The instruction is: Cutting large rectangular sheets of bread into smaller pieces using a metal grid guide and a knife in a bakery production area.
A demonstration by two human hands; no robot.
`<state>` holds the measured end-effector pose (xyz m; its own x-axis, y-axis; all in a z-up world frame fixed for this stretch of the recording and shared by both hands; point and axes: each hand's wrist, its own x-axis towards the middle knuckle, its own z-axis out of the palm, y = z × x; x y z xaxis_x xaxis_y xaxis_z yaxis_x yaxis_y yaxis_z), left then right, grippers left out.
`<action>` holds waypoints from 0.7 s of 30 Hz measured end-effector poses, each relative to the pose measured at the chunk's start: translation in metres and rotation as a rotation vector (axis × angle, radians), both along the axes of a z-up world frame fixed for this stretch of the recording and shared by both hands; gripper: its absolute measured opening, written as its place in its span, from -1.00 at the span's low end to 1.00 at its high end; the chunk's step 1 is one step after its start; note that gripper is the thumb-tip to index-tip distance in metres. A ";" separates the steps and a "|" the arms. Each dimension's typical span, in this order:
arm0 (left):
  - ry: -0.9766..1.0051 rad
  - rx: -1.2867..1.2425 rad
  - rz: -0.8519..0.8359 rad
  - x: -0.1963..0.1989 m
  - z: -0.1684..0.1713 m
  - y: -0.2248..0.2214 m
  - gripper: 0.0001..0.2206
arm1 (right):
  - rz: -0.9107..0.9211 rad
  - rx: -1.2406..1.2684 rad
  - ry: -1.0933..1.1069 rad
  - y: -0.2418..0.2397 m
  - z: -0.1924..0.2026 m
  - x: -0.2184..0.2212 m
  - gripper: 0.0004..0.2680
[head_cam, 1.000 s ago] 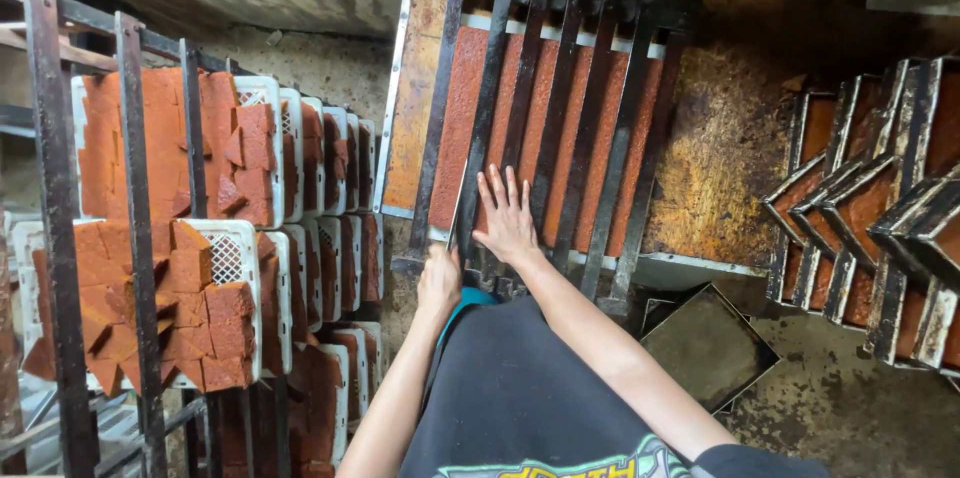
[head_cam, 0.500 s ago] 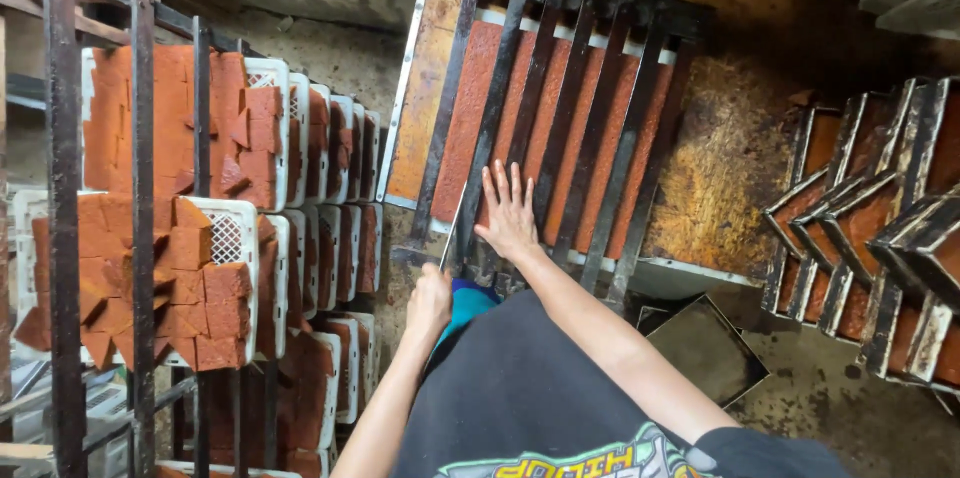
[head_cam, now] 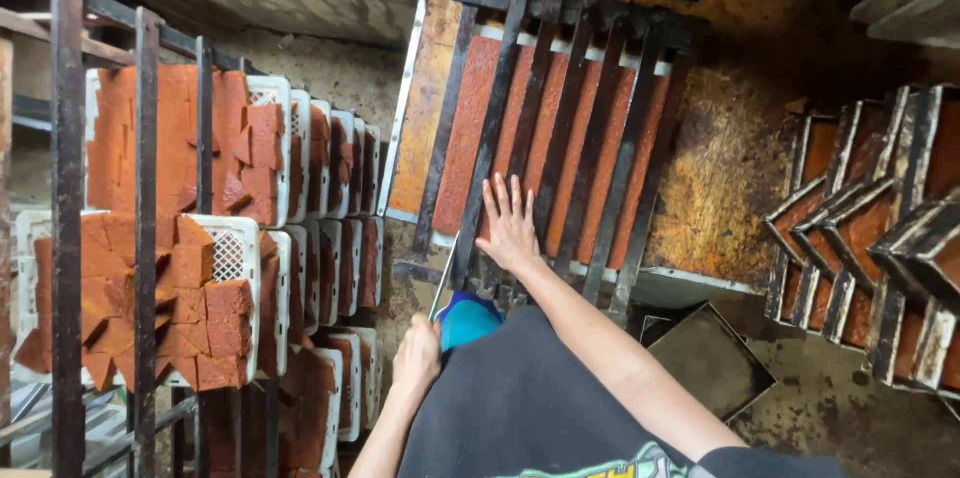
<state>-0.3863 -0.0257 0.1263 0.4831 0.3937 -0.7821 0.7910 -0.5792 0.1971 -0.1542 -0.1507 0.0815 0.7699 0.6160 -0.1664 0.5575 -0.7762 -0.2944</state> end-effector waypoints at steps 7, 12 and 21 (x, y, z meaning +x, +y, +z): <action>-0.230 -0.041 0.068 0.043 0.081 -0.011 -0.66 | 0.030 0.084 0.188 -0.053 0.021 0.016 -0.15; -0.799 0.152 -0.517 0.223 -0.022 -0.005 -0.65 | 0.037 -0.046 0.189 -0.072 0.002 0.015 0.01; -0.257 0.028 -0.104 0.442 -0.102 -0.023 -0.68 | -0.008 -0.113 0.039 -0.068 0.012 0.007 -0.04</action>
<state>0.0557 -0.0491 0.0247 0.7030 0.3517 -0.6181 0.6533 -0.6628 0.3659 -0.1468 -0.2183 0.0933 0.7664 0.5856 -0.2641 0.5411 -0.8101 -0.2258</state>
